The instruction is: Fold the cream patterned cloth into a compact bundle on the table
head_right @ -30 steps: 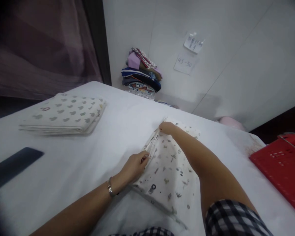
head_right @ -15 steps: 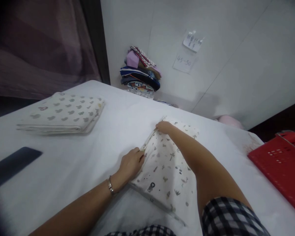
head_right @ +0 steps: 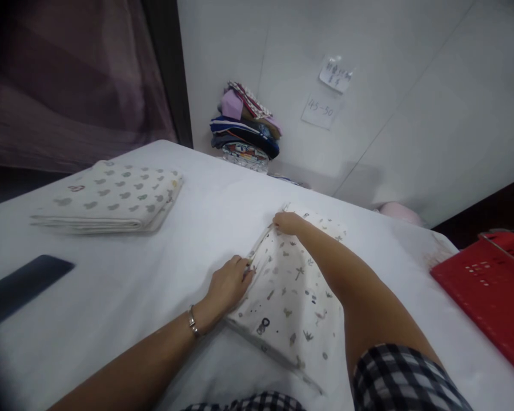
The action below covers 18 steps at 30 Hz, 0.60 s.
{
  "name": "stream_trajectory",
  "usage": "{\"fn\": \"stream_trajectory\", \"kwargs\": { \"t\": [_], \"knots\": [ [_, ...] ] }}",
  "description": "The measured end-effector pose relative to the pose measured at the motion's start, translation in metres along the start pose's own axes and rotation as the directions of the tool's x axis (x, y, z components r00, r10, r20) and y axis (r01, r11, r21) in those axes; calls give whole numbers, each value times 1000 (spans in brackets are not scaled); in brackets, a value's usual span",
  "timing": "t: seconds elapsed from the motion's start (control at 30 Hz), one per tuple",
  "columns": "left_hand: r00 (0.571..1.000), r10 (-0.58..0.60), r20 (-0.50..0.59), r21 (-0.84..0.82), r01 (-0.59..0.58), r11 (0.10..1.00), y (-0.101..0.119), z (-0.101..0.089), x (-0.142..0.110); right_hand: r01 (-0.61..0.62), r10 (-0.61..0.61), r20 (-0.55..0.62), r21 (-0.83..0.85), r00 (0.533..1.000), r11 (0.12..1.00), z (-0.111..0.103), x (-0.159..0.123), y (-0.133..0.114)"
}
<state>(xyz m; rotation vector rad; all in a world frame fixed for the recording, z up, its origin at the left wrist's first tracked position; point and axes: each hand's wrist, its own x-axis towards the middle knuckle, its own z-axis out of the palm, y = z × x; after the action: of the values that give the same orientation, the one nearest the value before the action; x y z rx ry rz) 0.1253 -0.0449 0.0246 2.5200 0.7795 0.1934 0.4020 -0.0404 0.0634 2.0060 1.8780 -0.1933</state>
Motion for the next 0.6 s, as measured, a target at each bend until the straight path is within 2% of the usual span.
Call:
{"fn": "stream_trajectory", "kwargs": {
  "t": [0.23, 0.6],
  "knots": [
    [1000, -3, -10, 13, 3, 1000, -1, 1, 1, 37, -35, -41, 46, 999, 998, 3, -12, 3],
    [1000, -13, -9, -5, 13, 1000, -1, -3, 2, -65, 84, -121, 152, 989, 986, 14, -18, 10]
  ]
}}
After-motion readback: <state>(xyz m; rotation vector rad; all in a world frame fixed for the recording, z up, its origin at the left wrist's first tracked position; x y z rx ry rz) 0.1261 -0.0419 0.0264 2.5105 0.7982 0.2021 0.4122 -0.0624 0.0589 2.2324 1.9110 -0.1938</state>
